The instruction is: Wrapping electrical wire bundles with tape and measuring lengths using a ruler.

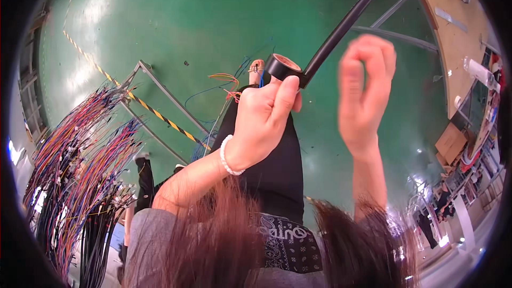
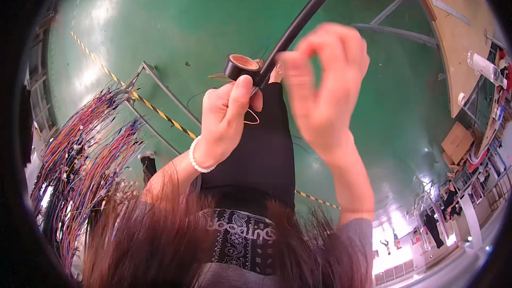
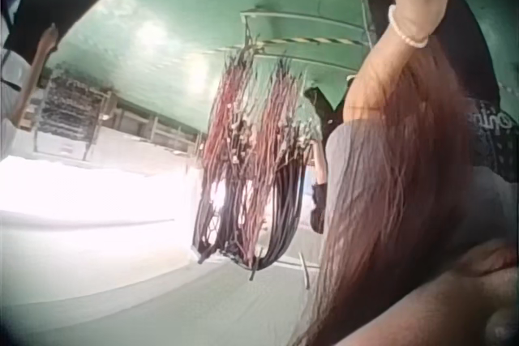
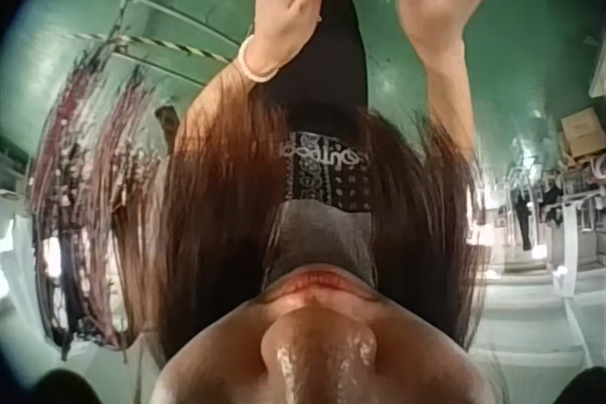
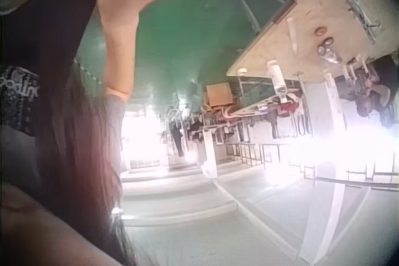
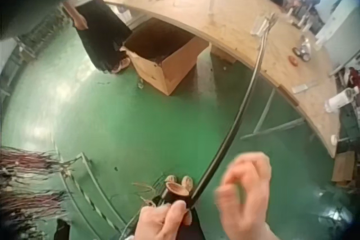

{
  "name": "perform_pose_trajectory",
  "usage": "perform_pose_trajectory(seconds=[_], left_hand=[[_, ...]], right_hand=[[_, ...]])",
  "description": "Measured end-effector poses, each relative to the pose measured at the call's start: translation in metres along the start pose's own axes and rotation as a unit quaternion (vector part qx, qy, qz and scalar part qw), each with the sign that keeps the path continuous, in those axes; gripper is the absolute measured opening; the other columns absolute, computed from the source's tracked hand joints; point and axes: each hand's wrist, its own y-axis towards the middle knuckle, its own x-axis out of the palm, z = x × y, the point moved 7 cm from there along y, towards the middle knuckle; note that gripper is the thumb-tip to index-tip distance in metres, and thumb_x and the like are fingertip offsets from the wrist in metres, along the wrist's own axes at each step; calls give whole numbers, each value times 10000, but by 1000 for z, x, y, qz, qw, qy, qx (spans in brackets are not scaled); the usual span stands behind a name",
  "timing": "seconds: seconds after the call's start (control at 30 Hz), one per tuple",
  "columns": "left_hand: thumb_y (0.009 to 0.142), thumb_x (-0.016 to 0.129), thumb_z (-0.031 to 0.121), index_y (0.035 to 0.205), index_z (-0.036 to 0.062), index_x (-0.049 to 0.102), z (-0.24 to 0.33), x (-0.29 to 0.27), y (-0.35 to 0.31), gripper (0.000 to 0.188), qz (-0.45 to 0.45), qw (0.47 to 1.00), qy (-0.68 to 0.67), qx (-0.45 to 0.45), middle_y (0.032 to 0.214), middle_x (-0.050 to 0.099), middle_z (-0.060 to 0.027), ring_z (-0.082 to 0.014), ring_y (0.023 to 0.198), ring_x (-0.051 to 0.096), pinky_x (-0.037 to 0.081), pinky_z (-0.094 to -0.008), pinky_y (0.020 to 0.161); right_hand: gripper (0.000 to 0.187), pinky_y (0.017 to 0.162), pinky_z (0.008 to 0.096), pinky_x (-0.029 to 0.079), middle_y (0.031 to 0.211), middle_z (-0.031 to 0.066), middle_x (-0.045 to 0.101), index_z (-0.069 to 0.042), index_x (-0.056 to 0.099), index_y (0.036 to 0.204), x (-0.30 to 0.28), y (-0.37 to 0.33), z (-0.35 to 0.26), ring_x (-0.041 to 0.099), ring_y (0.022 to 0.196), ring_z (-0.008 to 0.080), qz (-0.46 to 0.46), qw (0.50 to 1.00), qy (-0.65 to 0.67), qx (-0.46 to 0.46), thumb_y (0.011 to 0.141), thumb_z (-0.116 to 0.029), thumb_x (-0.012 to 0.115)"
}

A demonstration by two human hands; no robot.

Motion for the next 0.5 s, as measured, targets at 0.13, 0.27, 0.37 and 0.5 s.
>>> perform_pose_trajectory(seconds=[0.13, 0.27, 0.37, 0.5], left_hand=[[1028, 428, 317, 619, 41, 569, -9, 0, 1, 513, -26, 990, -67, -122, 479, 374, 48, -62, 484, 350, 364, -268, 823], [1026, 425, 336, 624, 39, 559, -5, 4, 1, 517, -67, 990, -59, -108, 481, 368, 59, -53, 490, 341, 376, -221, 753], [1028, 414, 338, 621, 41, 553, -11, 5, -2, 523, -74, 972, -92, -203, 473, 354, 62, -52, 495, 341, 363, -193, 683], [1012, 424, 286, 658, 37, 558, -12, 0, 5, 453, -70, 982, -85, -155, 511, 397, 59, -50, 495, 353, 360, -201, 616]], right_hand=[[339, 827, 273, 430, 1057, 43, 528, -54, 446, 1184, 54, -39, 37, 518, 881, 108, -153, 834, 494, 194, 963, -275, 578], [390, 874, 275, 413, 1153, 56, 486, -49, 496, 1179, 68, -32, 43, 488, 976, 128, -169, 814, 531, 164, 925, -311, 633], [368, 856, 279, 414, 1153, 50, 479, -35, 556, 1125, 83, -41, 42, 478, 971, 131, -208, 820, 520, 118, 914, -322, 645], [336, 743, 308, 431, 923, 33, 475, -1, 645, 964, 42, -62, 50, 484, 826, 140, -167, 937, 298, 72, 904, -331, 654]])
